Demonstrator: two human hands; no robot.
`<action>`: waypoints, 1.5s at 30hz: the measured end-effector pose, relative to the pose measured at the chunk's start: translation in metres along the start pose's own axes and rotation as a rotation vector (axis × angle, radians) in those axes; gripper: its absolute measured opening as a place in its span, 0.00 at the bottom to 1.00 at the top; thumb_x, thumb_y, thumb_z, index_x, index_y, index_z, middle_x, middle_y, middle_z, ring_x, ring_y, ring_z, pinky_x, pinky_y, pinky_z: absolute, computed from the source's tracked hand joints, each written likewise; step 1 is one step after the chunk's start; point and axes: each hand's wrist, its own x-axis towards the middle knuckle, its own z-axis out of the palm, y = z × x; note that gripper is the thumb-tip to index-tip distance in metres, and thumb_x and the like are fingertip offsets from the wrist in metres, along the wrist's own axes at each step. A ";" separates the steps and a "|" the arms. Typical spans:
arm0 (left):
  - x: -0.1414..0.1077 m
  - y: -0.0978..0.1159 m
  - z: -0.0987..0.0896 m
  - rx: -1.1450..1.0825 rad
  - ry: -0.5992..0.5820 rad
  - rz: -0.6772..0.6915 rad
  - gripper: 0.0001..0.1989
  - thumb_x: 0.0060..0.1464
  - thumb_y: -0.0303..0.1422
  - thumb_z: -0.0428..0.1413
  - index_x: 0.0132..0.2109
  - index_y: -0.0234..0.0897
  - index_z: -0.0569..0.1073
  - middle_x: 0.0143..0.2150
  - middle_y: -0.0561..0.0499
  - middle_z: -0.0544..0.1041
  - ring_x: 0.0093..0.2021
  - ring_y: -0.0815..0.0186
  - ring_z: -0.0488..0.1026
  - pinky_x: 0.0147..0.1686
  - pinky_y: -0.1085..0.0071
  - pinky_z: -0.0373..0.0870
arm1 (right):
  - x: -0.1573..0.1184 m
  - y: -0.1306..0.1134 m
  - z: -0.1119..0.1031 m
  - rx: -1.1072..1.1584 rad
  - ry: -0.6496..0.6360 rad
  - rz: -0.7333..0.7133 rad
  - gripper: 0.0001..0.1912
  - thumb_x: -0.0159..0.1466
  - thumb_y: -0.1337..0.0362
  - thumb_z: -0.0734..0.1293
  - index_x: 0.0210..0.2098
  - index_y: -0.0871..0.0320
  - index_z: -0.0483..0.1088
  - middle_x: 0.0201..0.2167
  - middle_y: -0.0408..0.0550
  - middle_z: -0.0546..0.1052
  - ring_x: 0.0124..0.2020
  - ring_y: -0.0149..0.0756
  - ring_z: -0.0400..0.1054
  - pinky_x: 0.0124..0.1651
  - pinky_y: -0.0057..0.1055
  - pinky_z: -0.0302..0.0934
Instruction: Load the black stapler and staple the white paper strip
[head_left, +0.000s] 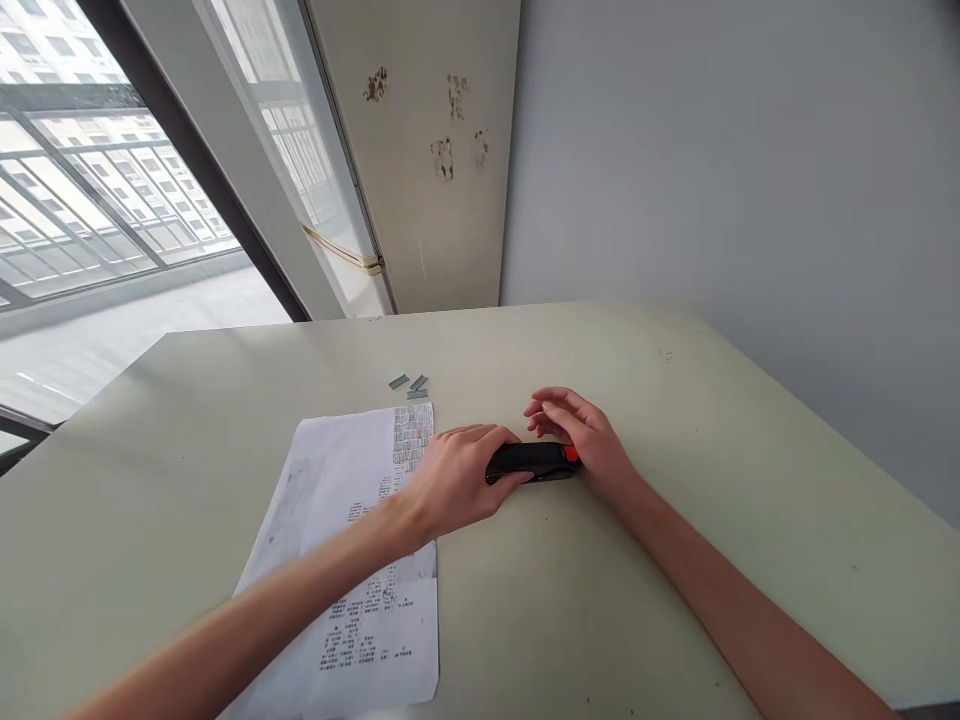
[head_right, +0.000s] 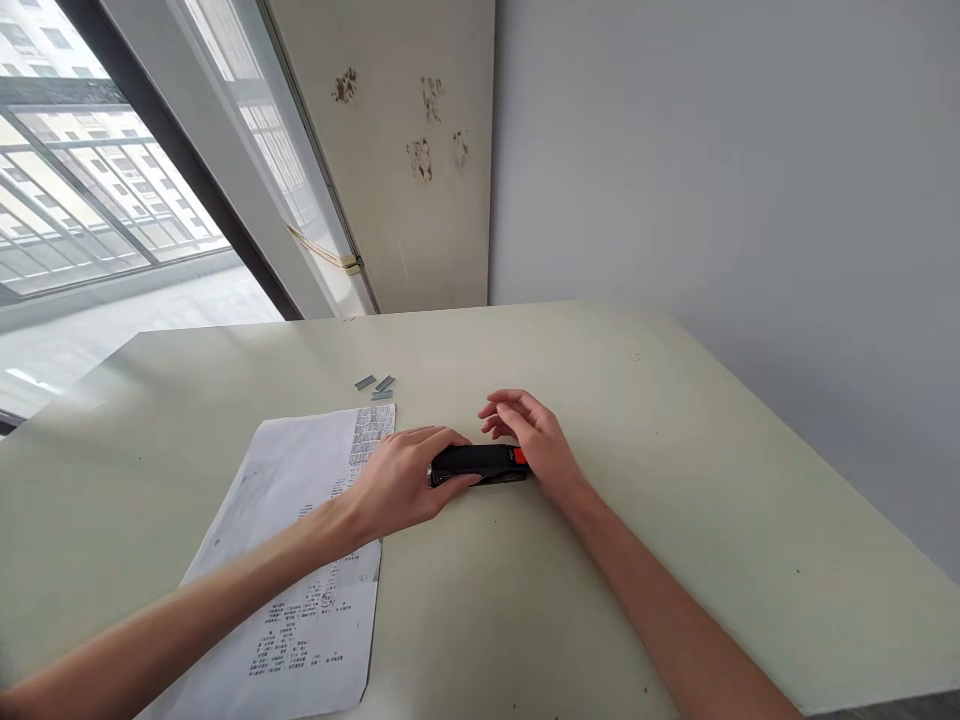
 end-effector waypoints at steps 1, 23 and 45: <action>-0.001 -0.003 0.001 -0.011 0.010 0.000 0.12 0.66 0.44 0.61 0.48 0.43 0.75 0.38 0.51 0.82 0.36 0.59 0.79 0.32 0.64 0.71 | 0.000 0.000 0.001 -0.023 -0.001 0.013 0.17 0.66 0.47 0.70 0.45 0.53 0.73 0.42 0.48 0.80 0.39 0.38 0.74 0.48 0.38 0.71; -0.057 -0.028 -0.019 -0.131 0.052 -0.101 0.16 0.67 0.41 0.60 0.60 0.50 0.73 0.51 0.48 0.81 0.49 0.54 0.78 0.49 0.52 0.78 | -0.002 0.011 0.008 -0.205 0.054 0.043 0.18 0.73 0.46 0.62 0.50 0.52 0.71 0.44 0.50 0.80 0.37 0.40 0.78 0.45 0.41 0.75; -0.058 -0.045 -0.041 -0.104 -0.128 0.074 0.09 0.70 0.36 0.54 0.38 0.42 0.72 0.32 0.52 0.75 0.33 0.63 0.70 0.40 0.63 0.71 | -0.009 -0.011 -0.009 -0.482 -0.449 -0.025 0.11 0.59 0.55 0.79 0.38 0.52 0.79 0.39 0.45 0.83 0.38 0.42 0.74 0.36 0.34 0.64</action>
